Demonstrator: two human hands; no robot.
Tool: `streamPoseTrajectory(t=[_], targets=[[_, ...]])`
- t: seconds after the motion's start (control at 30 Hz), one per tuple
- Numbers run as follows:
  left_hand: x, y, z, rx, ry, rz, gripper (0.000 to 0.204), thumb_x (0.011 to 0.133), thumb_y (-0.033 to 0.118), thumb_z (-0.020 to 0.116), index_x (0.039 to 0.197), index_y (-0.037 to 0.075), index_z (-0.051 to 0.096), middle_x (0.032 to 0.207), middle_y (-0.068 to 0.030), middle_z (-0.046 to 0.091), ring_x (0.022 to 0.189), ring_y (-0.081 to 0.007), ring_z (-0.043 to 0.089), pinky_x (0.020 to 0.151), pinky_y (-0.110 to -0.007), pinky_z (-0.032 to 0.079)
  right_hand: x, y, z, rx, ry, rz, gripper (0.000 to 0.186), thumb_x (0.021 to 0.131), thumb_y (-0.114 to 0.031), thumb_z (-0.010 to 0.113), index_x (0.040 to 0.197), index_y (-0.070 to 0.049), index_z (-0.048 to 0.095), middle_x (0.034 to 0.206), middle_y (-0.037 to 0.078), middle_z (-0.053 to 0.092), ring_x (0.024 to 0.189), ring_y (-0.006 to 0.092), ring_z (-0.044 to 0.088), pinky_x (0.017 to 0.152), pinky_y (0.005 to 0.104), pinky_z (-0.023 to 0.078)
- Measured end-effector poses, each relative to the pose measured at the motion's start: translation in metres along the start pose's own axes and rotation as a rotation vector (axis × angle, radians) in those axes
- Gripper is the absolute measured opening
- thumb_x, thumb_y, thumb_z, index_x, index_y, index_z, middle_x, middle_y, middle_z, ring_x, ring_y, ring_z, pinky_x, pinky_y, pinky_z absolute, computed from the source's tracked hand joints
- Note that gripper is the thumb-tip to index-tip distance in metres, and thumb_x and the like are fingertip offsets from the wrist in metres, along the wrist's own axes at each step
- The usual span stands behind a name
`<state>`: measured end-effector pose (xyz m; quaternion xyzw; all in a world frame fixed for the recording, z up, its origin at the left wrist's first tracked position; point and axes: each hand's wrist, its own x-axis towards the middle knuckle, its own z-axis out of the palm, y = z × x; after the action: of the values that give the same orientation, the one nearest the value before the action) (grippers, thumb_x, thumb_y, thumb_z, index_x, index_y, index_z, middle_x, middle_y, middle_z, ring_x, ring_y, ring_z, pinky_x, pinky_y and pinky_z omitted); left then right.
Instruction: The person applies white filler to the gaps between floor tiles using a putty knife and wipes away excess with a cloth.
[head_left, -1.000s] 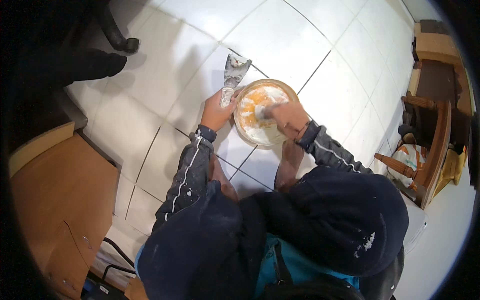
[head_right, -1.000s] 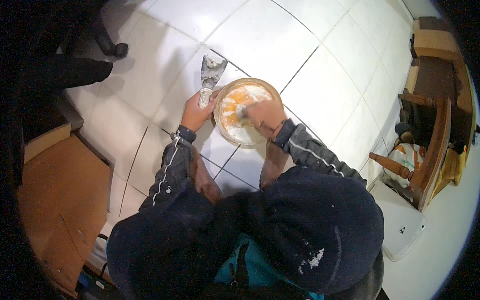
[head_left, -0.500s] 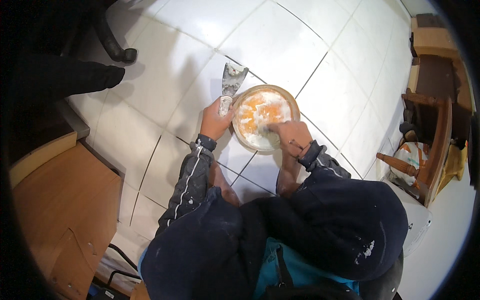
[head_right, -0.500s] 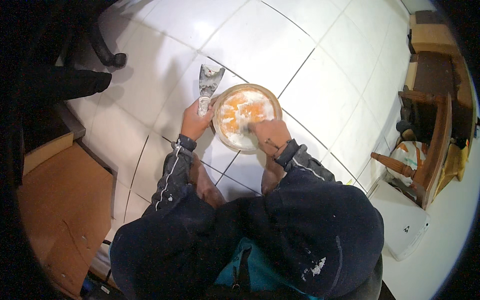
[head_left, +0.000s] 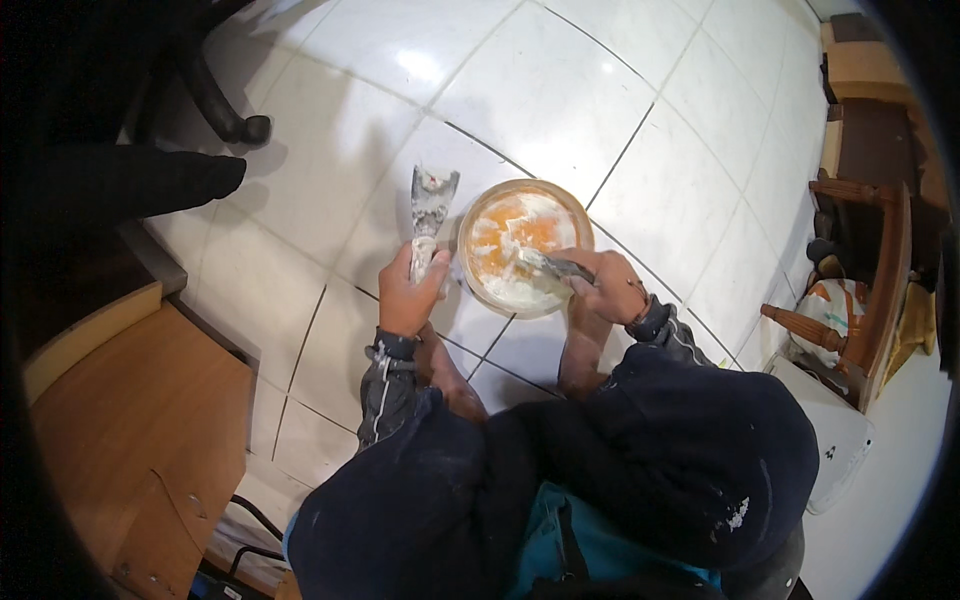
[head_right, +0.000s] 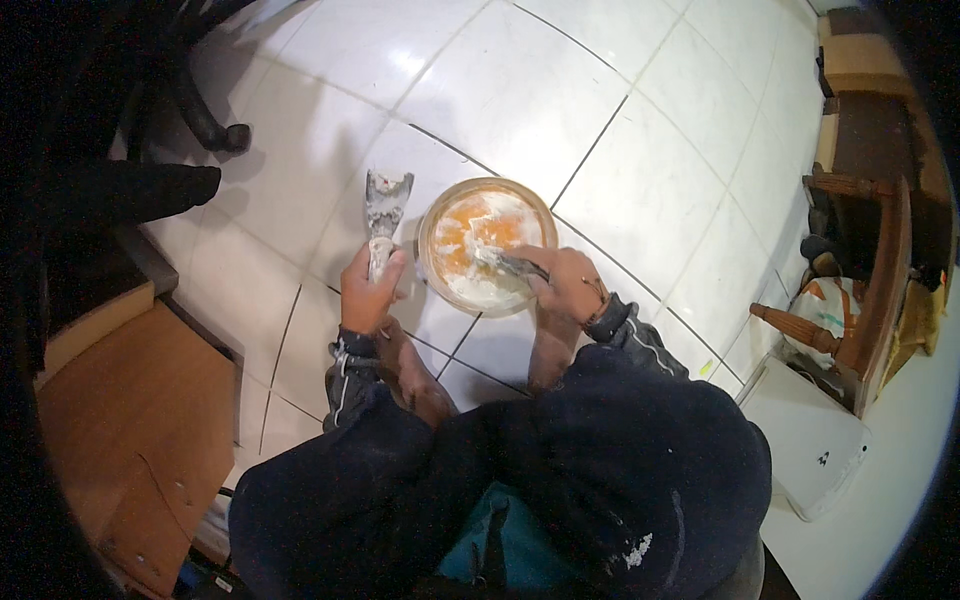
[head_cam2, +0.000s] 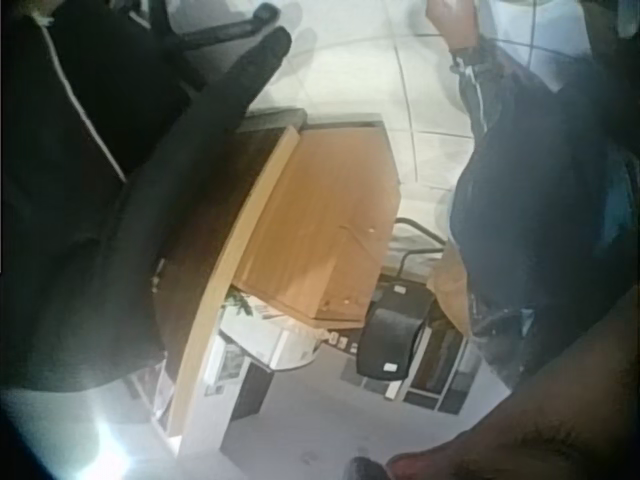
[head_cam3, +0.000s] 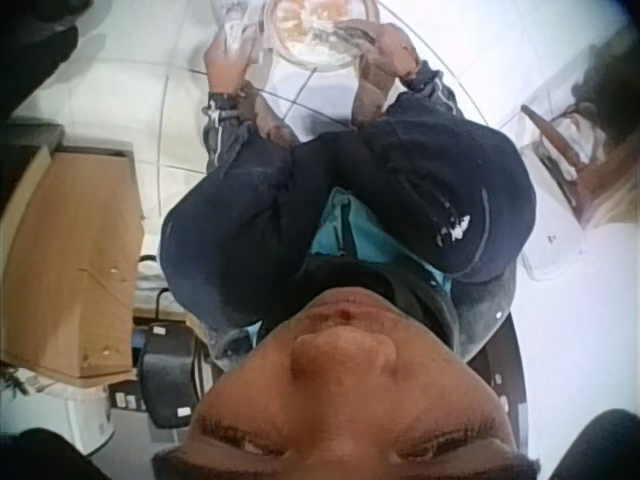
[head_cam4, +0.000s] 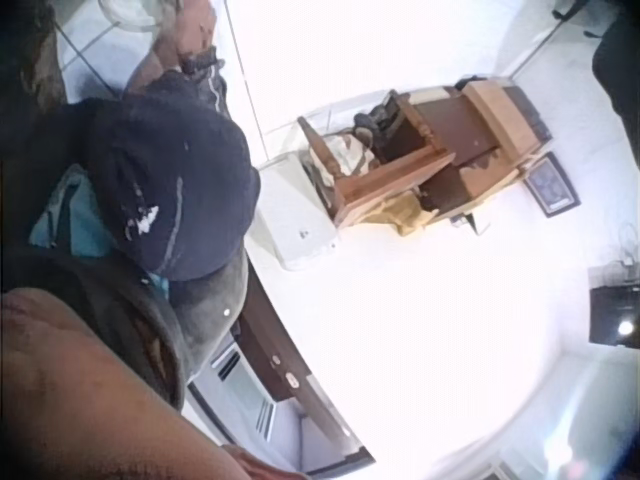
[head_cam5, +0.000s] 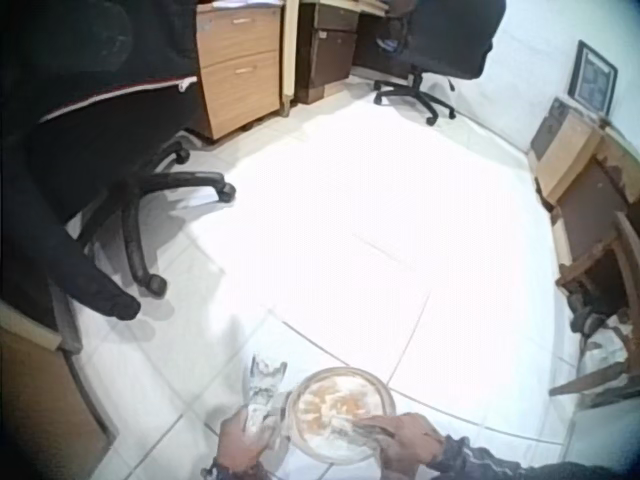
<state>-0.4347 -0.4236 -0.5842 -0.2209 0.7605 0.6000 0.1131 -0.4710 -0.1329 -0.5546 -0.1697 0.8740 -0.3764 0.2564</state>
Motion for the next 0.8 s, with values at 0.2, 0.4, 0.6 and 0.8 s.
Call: streamPoseTrajectory(t=[0.2, 0.4, 0.6, 0.8], targets=[[-0.005, -0.005, -0.023, -0.299, -0.32, -0.204, 0.033, 0.1, 0.025, 0.044, 0.113, -0.002, 0.06, 0.068, -0.0036, 0.058, 0.044, -0.0083, 0.049, 0.044, -0.022, 0.046, -0.014, 0.017, 0.022, 0.6, 0.081, 0.23, 0.037, 0.083, -0.002, 0.064, 0.12, -0.004, 0.062, 0.101, 0.017, 0.07, 0.089, 0.0243, 0.068, 0.082, 0.0321, 0.052], [-0.006, -0.014, -0.001, -0.32, -0.209, -0.096, 0.034, 0.102, 0.027, 0.044, 0.111, 0.0, 0.062, 0.07, -0.0021, 0.056, 0.045, -0.0053, 0.044, 0.042, -0.021, 0.038, -0.01, 0.04, 0.031, 0.689, 0.123, 0.243, 0.039, 0.086, -0.004, 0.069, 0.123, 0.004, 0.058, 0.101, 0.008, 0.067, 0.09, 0.0116, 0.062, 0.081, 0.0287, 0.052], [-0.003, -0.018, 0.004, -0.263, -0.281, -0.136, 0.036, 0.103, 0.032, 0.045, 0.113, 0.001, 0.06, 0.074, -0.0029, 0.057, 0.045, -0.0062, 0.045, 0.041, -0.022, 0.038, -0.011, 0.023, 0.02, 0.908, 0.141, 0.283, 0.037, 0.089, -0.002, 0.066, 0.124, 0.005, 0.056, 0.102, 0.005, 0.066, 0.091, 0.0095, 0.062, 0.081, 0.0256, 0.052], [-0.005, -0.02, 0.005, -0.224, -0.211, -0.095, 0.035, 0.103, 0.031, 0.044, 0.11, 0.001, 0.061, 0.073, -0.0009, 0.054, 0.045, -0.0055, 0.044, 0.042, -0.021, 0.037, -0.017, -0.005, 0.01, 0.124, 0.045, -0.022, 0.041, 0.083, 0.007, 0.059, 0.123, -0.003, 0.061, 0.108, 0.016, 0.07, 0.094, 0.025, 0.069, 0.085, 0.0313, 0.053]])
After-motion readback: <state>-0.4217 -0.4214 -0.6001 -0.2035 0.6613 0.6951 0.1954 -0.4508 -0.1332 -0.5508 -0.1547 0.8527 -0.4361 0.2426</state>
